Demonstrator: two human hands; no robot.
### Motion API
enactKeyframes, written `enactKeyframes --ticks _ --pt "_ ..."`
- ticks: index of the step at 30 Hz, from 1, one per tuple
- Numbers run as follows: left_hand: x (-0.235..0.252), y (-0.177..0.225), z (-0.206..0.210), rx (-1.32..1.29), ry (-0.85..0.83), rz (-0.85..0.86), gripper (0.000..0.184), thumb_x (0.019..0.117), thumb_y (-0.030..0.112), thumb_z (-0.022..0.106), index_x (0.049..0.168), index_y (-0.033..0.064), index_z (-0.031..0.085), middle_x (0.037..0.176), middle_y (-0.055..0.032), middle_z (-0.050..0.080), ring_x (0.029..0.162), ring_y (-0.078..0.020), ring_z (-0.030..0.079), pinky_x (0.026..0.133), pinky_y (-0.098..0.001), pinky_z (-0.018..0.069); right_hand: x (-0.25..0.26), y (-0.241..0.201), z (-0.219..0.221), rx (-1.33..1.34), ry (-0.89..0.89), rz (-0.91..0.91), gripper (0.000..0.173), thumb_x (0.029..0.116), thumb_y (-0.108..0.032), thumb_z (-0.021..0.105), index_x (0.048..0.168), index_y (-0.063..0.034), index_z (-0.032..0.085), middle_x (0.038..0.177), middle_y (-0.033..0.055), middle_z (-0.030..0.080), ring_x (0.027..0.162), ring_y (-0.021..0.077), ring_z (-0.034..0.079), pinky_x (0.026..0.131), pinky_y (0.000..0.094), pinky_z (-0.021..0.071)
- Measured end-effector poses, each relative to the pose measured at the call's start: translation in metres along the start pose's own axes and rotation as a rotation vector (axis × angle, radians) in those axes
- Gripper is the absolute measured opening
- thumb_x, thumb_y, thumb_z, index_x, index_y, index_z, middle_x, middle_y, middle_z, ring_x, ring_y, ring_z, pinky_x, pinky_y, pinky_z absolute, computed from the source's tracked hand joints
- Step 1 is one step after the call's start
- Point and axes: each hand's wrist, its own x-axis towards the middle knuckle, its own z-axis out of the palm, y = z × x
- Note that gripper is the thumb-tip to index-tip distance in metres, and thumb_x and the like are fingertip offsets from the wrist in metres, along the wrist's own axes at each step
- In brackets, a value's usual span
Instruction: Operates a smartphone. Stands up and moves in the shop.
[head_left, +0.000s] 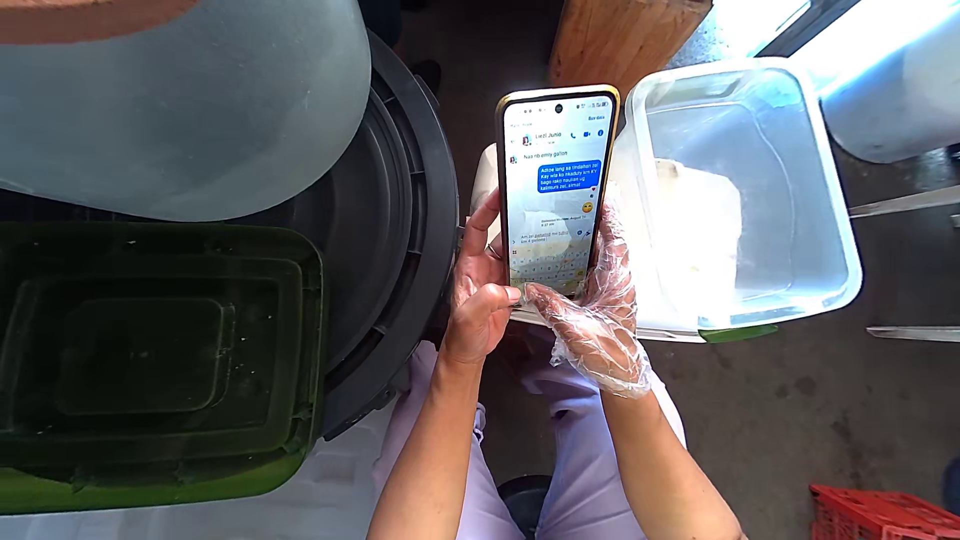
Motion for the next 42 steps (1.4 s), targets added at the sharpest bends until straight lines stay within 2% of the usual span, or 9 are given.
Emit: enactKeyframes --ticks 9,17,20,24,29,33,36,39,42 --pt "0.0 -0.001 0.001 0.005 0.001 -0.003 0.073 0.0876 0.012 0.065 0.153 0.0214 0.034 0.139 -0.0006 0.057 0.117 -0.0112 0.063 0.097 -0.0302 0.0556 0.0 0.0 0.006 -0.041 0.091 -0.007 0.094 0.0831 -0.007 0.076 0.16 -0.0022 0.021 0.152 0.0072 0.045 0.133 0.0043 0.051 0.108 0.0222 0.0475" --pt "0.0 -0.002 0.002 0.037 -0.006 -0.007 0.073 0.0875 0.014 0.066 0.153 0.0216 0.034 0.139 0.0005 0.057 0.118 -0.0102 0.063 0.097 -0.0289 0.055 0.001 0.0 0.018 -0.062 0.239 0.019 0.082 0.086 -0.006 0.074 0.156 -0.005 0.032 0.145 0.0051 0.053 0.126 0.0034 0.056 0.103 0.0218 0.05" --pt "0.0 -0.001 0.001 0.036 0.009 -0.001 0.073 0.0871 0.013 0.066 0.153 0.021 0.035 0.139 0.0003 0.058 0.118 -0.0107 0.063 0.097 -0.0296 0.0552 0.002 -0.001 0.012 0.009 0.157 0.024 0.084 0.0858 -0.003 0.073 0.158 -0.0059 0.03 0.148 0.0048 0.05 0.128 0.005 0.055 0.104 0.0236 0.0507" --pt "0.001 0.003 0.0 0.0 0.046 0.002 0.075 0.0861 0.01 0.066 0.153 0.0216 0.034 0.138 -0.0016 0.059 0.117 -0.0146 0.065 0.097 -0.0346 0.0568 0.007 -0.003 -0.009 0.173 -0.068 0.049 0.075 0.0934 0.001 0.057 0.16 -0.0063 0.024 0.154 0.0023 0.045 0.131 0.0064 0.054 0.106 0.026 0.0498" --pt "0.001 0.003 0.0 -0.002 0.045 0.001 0.075 0.0856 0.007 0.064 0.153 0.022 0.035 0.138 -0.0018 0.06 0.117 -0.0151 0.066 0.096 -0.0349 0.0572 0.009 0.0 -0.015 0.194 -0.073 0.028 0.065 0.0976 0.003 0.045 0.16 -0.0021 0.026 0.16 0.0053 0.04 0.137 0.0091 0.05 0.11 0.0274 0.0471" --pt "0.002 0.002 -0.001 0.004 0.04 -0.003 0.074 0.0855 0.008 0.065 0.152 0.0225 0.037 0.137 -0.0016 0.06 0.116 -0.0141 0.066 0.095 -0.0334 0.0578 0.009 0.0 -0.012 0.145 -0.046 0.02 0.064 0.0963 0.006 0.044 0.158 -0.0008 0.029 0.157 0.0067 0.044 0.134 0.0093 0.053 0.108 0.0271 0.0488" --pt "0.002 0.002 -0.001 0.004 0.037 0.001 0.075 0.0858 0.007 0.063 0.153 0.0211 0.034 0.139 -0.0018 0.058 0.117 -0.0144 0.065 0.097 -0.0344 0.0569 0.009 -0.003 -0.015 0.141 -0.1 0.031 0.072 0.0934 0.005 0.052 0.16 -0.0027 0.025 0.156 0.0051 0.044 0.13 0.0074 0.055 0.105 0.0259 0.0509" --pt "0.002 0.002 -0.001 0.007 0.045 0.007 0.075 0.0859 0.007 0.064 0.153 0.0209 0.033 0.139 -0.0018 0.058 0.117 -0.0147 0.065 0.097 -0.0347 0.057 0.009 -0.002 -0.018 0.139 -0.173 0.023 0.091 0.0832 0.008 0.061 0.162 -0.0041 0.017 0.158 0.0055 0.039 0.134 0.0086 0.052 0.106 0.0266 0.0506" --pt "0.002 0.003 -0.001 0.022 0.058 -0.001 0.078 0.0842 0.007 0.065 0.154 0.022 0.033 0.139 -0.0012 0.058 0.116 -0.0136 0.066 0.095 -0.0333 0.0578 0.009 0.001 -0.017 0.107 -0.168 -0.009 0.092 0.0816 0.007 0.063 0.161 -0.0013 0.018 0.161 0.0087 0.035 0.139 0.0107 0.048 0.109 0.0272 0.0482"
